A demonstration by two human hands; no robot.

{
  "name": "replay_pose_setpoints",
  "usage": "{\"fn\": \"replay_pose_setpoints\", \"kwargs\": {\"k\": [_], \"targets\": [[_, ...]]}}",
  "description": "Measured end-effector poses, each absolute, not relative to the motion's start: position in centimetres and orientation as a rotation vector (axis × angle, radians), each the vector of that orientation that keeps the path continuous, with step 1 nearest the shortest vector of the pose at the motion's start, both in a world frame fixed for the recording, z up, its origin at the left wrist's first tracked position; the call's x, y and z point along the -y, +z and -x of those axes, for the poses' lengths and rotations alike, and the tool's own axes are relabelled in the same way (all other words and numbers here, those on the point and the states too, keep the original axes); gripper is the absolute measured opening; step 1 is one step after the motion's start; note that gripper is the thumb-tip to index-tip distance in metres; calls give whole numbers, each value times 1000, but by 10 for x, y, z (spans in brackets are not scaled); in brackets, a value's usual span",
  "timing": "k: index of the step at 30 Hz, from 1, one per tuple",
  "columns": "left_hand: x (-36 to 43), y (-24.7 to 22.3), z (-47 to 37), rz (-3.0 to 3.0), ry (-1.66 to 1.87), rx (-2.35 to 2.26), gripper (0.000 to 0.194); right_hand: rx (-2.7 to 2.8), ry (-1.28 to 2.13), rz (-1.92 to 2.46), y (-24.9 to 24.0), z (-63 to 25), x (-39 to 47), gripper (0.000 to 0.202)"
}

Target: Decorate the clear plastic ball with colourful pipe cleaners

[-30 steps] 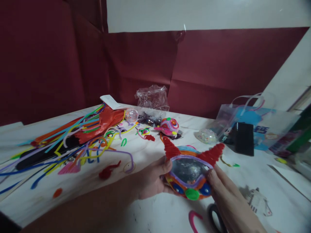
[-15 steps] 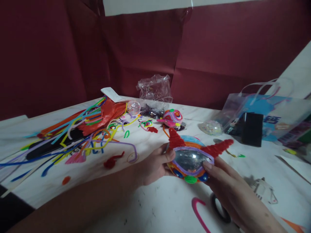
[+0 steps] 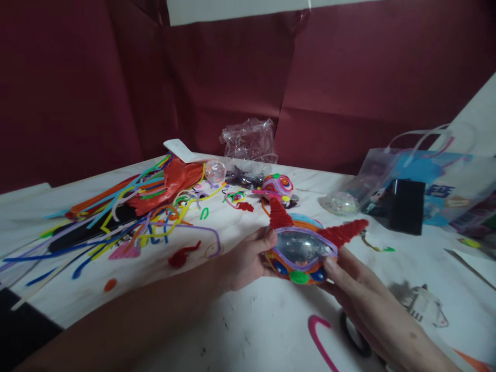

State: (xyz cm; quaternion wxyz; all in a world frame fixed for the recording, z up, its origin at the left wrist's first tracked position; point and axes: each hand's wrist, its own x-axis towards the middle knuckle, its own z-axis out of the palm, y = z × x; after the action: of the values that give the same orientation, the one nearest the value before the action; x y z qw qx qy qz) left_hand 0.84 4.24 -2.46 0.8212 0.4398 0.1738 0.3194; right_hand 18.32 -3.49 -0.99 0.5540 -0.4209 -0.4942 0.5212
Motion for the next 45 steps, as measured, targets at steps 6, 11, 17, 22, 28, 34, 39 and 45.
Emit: {"fn": "replay_pose_setpoints", "kwargs": {"k": [6, 11, 17, 22, 28, 34, 39, 45], "targets": [[-39, -24, -10, -965, 716, -366, 44, 1220, 1128, 1048, -14, -183, 32, 47], [-40, -27, -11, -1054, 729, -452, 50, 1150, 1156, 1087, -17, -182, 31, 45], [-50, -25, -5, -1078, 634, -499, 67, 1045, 1167, 1110, -16, -188, 29, 51], [-50, -17, -1, -1239, 649, -587, 69, 1081, 1189, 1103, -18, -183, 29, 50], [-51, -17, 2, -1277, 673, -603, 63, 1163, 1183, 1106, -19, -179, 29, 44], [-52, -23, 2, -1234, 657, -583, 59, 1193, 1175, 1064, -23, -179, 29, 48], [-60, -18, 4, -1135, 627, -562, 47, 1226, 1121, 1037, -22, -178, 30, 55], [-71, -6, 21, -944, 588, -531, 39, 1219, 982, 1093, 6, -201, 38, 63]]}}
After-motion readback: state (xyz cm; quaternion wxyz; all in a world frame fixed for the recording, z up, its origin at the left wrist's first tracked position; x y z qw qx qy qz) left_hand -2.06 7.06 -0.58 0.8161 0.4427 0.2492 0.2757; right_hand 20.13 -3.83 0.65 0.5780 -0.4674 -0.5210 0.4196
